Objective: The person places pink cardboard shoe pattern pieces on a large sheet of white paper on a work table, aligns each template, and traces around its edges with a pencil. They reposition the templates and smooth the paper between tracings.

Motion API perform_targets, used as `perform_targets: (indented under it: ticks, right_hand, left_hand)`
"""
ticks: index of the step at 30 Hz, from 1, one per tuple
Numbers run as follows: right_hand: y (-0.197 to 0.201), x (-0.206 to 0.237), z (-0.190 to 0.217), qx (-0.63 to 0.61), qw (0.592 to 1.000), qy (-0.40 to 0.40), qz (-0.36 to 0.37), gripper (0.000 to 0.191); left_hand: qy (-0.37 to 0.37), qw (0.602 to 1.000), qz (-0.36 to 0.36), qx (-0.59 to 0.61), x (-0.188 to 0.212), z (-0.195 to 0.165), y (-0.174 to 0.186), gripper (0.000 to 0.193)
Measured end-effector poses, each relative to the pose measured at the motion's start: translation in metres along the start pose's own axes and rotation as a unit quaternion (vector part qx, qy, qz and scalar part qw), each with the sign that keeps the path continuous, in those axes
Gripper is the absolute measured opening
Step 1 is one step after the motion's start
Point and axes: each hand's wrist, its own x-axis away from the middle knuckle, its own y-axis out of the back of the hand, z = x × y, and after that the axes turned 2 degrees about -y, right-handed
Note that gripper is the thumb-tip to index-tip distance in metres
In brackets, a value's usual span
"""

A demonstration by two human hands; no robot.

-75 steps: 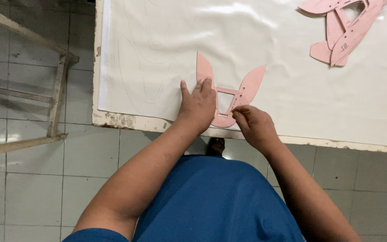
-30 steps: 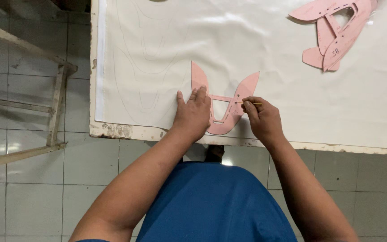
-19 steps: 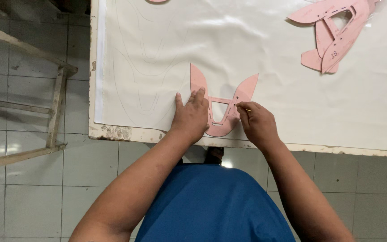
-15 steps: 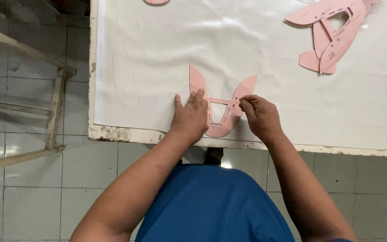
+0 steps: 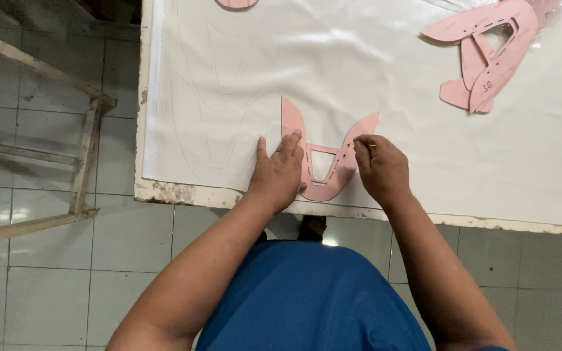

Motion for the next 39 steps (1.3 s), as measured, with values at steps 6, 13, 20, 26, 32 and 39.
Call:
perform_targets:
  ticks: [6,13,20,26,32,39]
  right_hand:
    - [-0.033,-0.009,0.017,-0.222,0.965,-0.088,0.109,0.021]
    - [-0.059,-0.018,0.024,-0.234,0.959,-0.084,0.138,0.022]
    - [-0.064,-0.022,0.032,-0.242,0.953,-0.105,0.150,0.020]
    - [-0.064,-0.026,0.032,-0.031,0.989,0.069,0.130,0.016]
    - [-0.058,-0.014,0.021,-0.187,0.970,-0.054,0.149,0.020]
    - [-0.060,-0.006,0.021,-0.163,0.976,-0.046,0.140,0.019]
  left_hand:
    - [0.022,0.997,0.042,0.056,-0.001,0.004,-0.007,0.068]
    - [0.003,0.999,-0.004,0.044,-0.002,0.009,-0.021,0.068]
    - [0.005,0.999,-0.022,0.047,-0.006,0.014,-0.031,0.062]
    - [0.026,0.997,0.013,0.069,-0.004,0.015,-0.026,0.062]
    - [0.009,0.998,-0.017,0.064,-0.004,0.015,-0.028,0.076]
    - [0.018,0.999,0.004,0.050,-0.004,0.015,-0.028,0.072]
